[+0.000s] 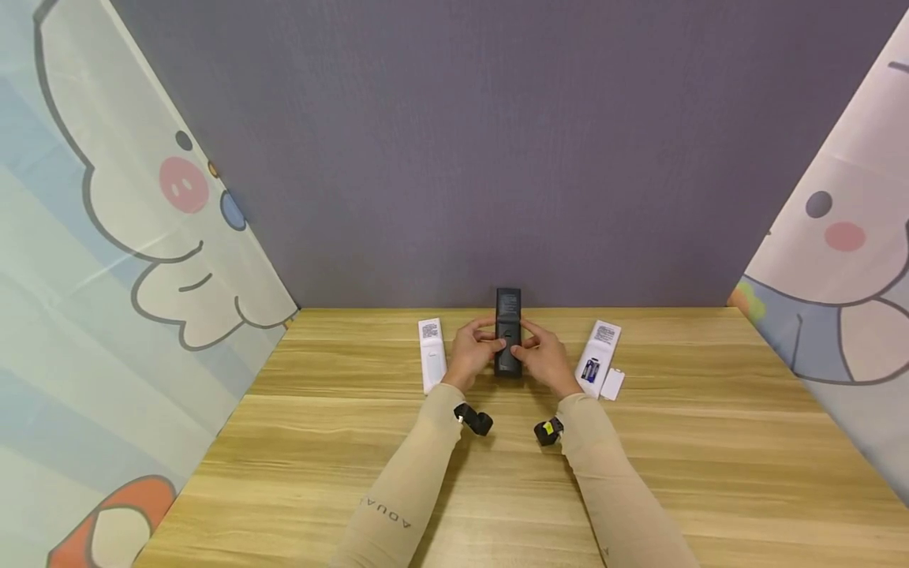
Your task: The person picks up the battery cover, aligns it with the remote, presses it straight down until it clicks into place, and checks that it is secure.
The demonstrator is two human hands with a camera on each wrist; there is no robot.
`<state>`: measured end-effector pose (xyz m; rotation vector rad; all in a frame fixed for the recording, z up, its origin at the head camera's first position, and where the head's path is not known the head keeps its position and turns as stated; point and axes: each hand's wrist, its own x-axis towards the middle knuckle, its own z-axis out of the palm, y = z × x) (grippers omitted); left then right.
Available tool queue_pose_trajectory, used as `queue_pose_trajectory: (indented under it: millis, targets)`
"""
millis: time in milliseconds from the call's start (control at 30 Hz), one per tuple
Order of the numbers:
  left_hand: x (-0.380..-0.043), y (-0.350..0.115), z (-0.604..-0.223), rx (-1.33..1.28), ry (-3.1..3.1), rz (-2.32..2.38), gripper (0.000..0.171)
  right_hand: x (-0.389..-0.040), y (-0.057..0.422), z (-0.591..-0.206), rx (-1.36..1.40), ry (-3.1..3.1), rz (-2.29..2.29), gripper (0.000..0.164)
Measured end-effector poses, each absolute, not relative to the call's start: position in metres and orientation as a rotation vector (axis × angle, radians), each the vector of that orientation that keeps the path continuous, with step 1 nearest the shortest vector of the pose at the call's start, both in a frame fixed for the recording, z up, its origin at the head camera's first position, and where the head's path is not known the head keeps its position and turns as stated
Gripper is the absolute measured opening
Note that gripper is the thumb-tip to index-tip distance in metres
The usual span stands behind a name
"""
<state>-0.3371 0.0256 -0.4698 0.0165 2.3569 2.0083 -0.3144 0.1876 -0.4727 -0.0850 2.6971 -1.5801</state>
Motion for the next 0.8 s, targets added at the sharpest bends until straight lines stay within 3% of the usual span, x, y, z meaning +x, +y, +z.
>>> queue_pose_trajectory:
  millis: [467, 800]
  targets:
    - [-0.336, 0.03, -0.472, 0.067, 2.445, 1.817, 0.07, -0.32, 0.185, -0.48, -0.029, 2.629, -1.548, 0.067]
    - [-0.341, 0.035, -0.478, 0.092, 2.596, 1.65, 0.072, -0.328, 0.185, -0.485, -0.056, 2.7, -1.449, 0.066]
